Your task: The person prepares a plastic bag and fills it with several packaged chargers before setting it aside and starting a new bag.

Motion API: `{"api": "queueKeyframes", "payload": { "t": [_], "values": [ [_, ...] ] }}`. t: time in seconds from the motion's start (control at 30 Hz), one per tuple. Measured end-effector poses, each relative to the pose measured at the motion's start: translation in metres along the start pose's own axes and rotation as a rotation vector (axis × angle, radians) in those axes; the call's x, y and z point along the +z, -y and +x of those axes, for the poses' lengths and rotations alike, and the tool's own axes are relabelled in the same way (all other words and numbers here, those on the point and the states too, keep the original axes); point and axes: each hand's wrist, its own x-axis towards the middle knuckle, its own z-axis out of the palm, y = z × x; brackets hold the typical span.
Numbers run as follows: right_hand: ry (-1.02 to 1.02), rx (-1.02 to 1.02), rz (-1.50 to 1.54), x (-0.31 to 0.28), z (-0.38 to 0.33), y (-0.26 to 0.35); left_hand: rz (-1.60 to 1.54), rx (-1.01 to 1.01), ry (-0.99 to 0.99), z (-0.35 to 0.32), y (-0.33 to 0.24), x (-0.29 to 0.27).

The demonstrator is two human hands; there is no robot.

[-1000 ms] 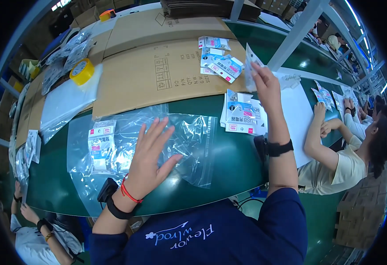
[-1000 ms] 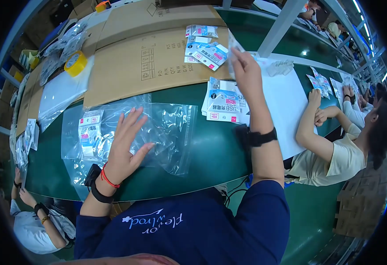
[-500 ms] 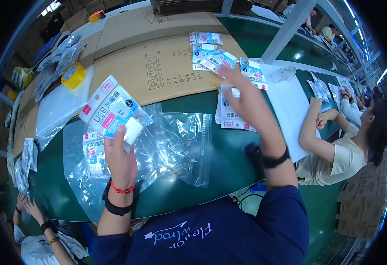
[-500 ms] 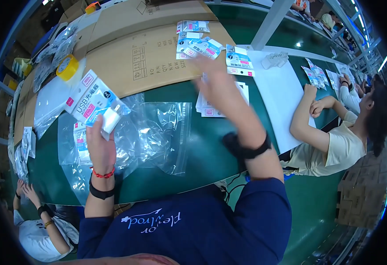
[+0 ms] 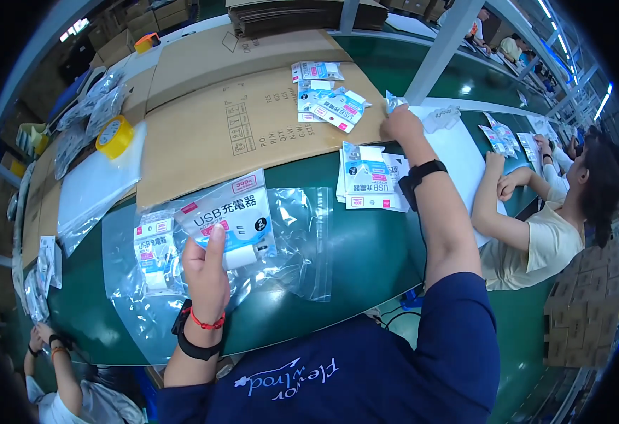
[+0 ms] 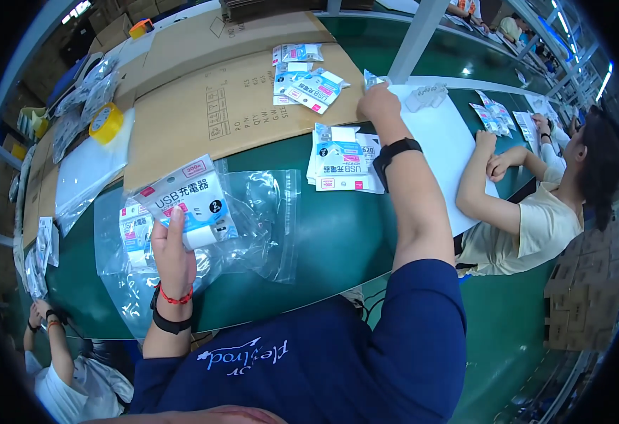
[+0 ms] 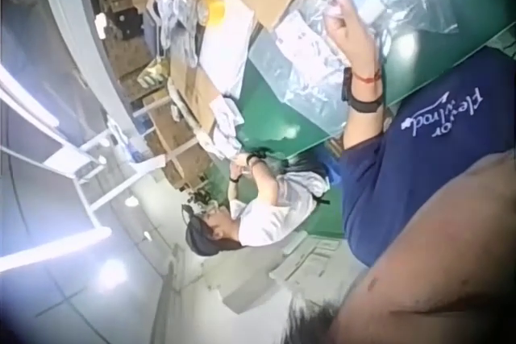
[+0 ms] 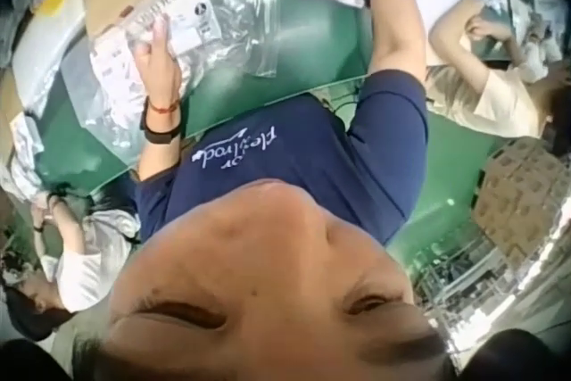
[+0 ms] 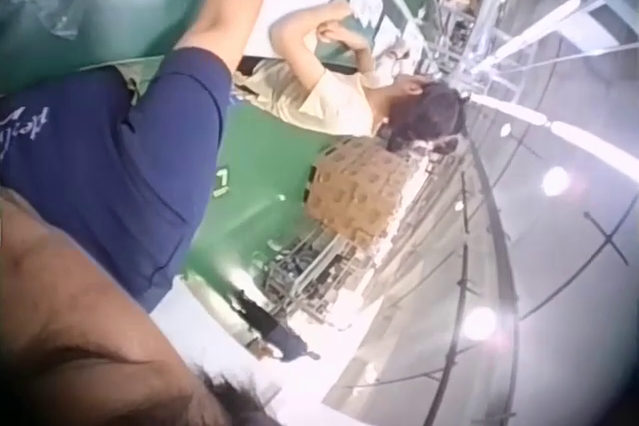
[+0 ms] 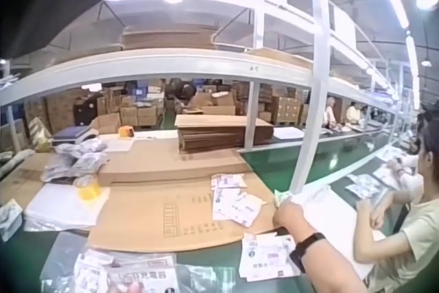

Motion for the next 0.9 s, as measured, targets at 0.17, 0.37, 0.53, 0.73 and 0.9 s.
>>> {"api": "queueKeyframes", "payload": {
  "t": [0.17,0.37,0.53,0.73,0.9],
  "values": [
    [-0.006,0.006,0.309,-0.031,-0.005,-0.032,-0.020,0.025,-0.054,-0.001,-0.015,-0.007],
    [0.352,-0.419,1.787,-0.071,-0.106,0.014,-0.006,0.044,0.041,0.011,-0.023,-0.007],
    [0.583,-0.404,1.814,-0.052,-0.182,0.081,0.190,0.062,0.165,0.020,-0.016,0.016],
    [1.453,-0.322,2.242,-0.044,-0.224,0.102,0.244,0.045,0.178,0.023,-0.001,0.029],
    [0.860,-0.557,1.834,-0.043,-0.238,0.110,0.154,-0.051,0.172,0.017,0.007,0.033]
  ]
}}
